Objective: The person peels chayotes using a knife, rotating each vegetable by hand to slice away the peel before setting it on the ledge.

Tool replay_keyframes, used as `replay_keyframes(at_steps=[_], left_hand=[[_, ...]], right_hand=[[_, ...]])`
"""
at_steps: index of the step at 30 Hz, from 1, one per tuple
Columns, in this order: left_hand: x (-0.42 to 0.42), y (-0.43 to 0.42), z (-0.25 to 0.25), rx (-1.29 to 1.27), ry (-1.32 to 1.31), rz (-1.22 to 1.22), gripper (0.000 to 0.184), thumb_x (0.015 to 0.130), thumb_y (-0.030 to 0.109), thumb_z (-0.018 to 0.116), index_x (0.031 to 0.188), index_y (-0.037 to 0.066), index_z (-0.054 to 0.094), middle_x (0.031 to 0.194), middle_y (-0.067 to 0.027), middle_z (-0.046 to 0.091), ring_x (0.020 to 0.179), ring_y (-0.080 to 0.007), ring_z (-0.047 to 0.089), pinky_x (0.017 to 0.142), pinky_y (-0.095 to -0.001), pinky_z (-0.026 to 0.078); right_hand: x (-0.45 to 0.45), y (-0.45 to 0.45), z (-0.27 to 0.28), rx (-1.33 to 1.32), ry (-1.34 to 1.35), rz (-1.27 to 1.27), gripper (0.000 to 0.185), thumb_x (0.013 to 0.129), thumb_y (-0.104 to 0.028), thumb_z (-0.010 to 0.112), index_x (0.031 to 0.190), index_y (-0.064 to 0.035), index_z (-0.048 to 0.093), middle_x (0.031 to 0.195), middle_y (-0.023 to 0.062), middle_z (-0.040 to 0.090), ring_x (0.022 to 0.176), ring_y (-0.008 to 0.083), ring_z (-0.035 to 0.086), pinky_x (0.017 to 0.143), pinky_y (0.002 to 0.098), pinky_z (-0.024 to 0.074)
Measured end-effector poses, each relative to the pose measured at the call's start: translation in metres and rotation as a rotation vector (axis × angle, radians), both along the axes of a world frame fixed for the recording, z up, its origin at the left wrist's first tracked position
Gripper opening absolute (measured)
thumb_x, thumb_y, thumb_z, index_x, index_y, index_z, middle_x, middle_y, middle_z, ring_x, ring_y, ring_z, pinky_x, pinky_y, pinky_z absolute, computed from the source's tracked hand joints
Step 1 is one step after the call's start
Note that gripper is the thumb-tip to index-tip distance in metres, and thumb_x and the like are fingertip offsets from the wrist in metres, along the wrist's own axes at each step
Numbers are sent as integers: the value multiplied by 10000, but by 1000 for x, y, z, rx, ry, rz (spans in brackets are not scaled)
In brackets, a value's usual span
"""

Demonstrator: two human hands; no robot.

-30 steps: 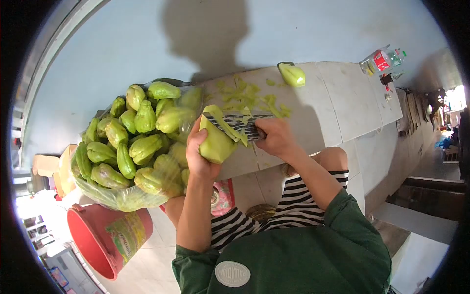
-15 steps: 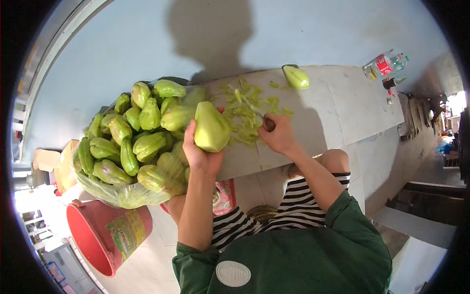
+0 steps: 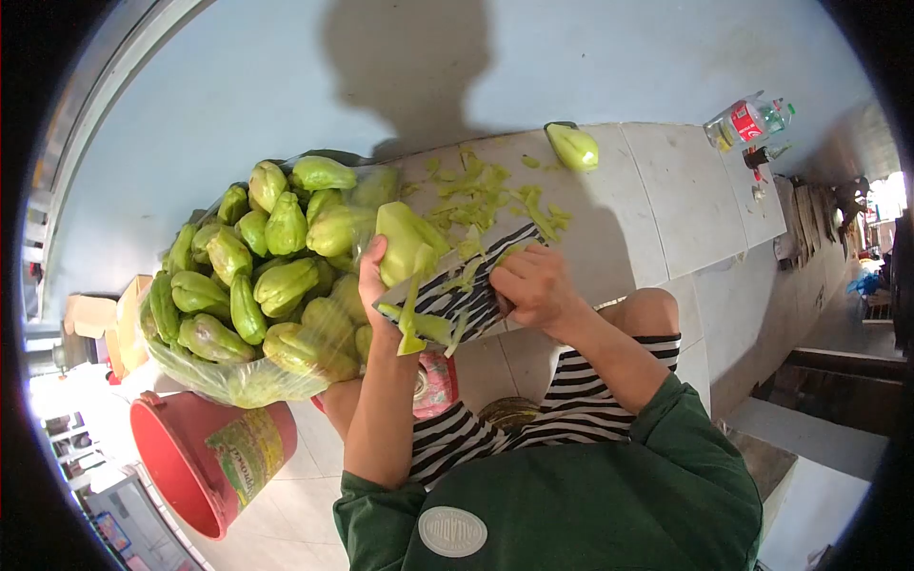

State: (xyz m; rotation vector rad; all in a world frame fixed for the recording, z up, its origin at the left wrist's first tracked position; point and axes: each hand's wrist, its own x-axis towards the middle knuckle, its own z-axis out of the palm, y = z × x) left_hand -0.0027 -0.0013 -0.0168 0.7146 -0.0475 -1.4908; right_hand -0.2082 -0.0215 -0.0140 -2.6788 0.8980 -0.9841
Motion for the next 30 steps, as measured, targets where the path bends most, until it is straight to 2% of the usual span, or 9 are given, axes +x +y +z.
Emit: replay_keyframes(at_steps=[2,5,12,14,17,20,24,26,30], left_hand=[[6,1,-13,-59,-33,46,414,936,299,486,1200,-12,556,1095,-164,644,988,-304,621,899,-419,488],[-3,2,17,55,-53,96,419,933,303,485,1210,-5,553,1101,-160,641,1006,-307,615,911,-426,483],[5,5,8,-52,6,40,456,927,329,485,1238,-1,539,1152,-160,620,1054,-294,595,929,-427,476],[4,4,15,27,-85,67,470,920,338,496,1246,0,534,1159,-161,615,1056,-301,591,937,-428,468],[8,2,12,-10,-100,73,464,915,327,506,1247,3,529,1152,-156,618,1048,-301,593,939,-426,463],[7,5,12,-96,-141,-23,503,862,279,568,1274,3,482,1125,-127,586,1028,-269,588,907,-403,478],[1,6,13,-85,-202,-66,529,855,260,563,1287,-30,469,1145,-143,576,1041,-269,585,914,-394,478],[-1,4,12,-95,-208,-39,461,896,285,527,1271,18,510,1154,-146,614,1042,-296,594,933,-419,465],[4,5,10,-123,-185,-53,473,887,274,533,1287,25,499,1187,-143,601,1049,-294,592,940,-419,464]], right_hand=[[-5,-2,-5,14,74,-52,216,611,-187,681,705,-108,503,620,38,501,593,230,562,564,350,413],[-7,-8,-6,54,64,-120,217,601,-190,682,694,-106,505,616,42,513,578,238,559,548,356,407],[-6,-6,-5,28,51,-113,211,592,-167,683,706,-104,517,624,48,544,572,258,562,549,374,423],[-8,-11,-10,187,21,-118,227,579,-156,693,710,-105,515,622,52,543,584,278,566,557,391,439],[-9,-10,-9,253,24,-141,243,571,-152,704,712,-106,512,626,56,543,605,289,574,554,414,444],[-11,-7,4,248,81,-70,238,584,-152,707,727,-113,520,637,59,560,612,289,584,547,423,445],[-13,-7,-2,219,80,-114,219,597,-141,701,722,-115,523,650,57,577,618,295,594,544,423,447],[-12,-13,-4,273,42,-148,201,611,-138,694,713,-111,523,647,64,582,614,303,596,537,422,447],[-12,-13,-6,266,51,-159,190,617,-135,688,703,-104,521,631,68,578,605,306,594,531,421,446]])
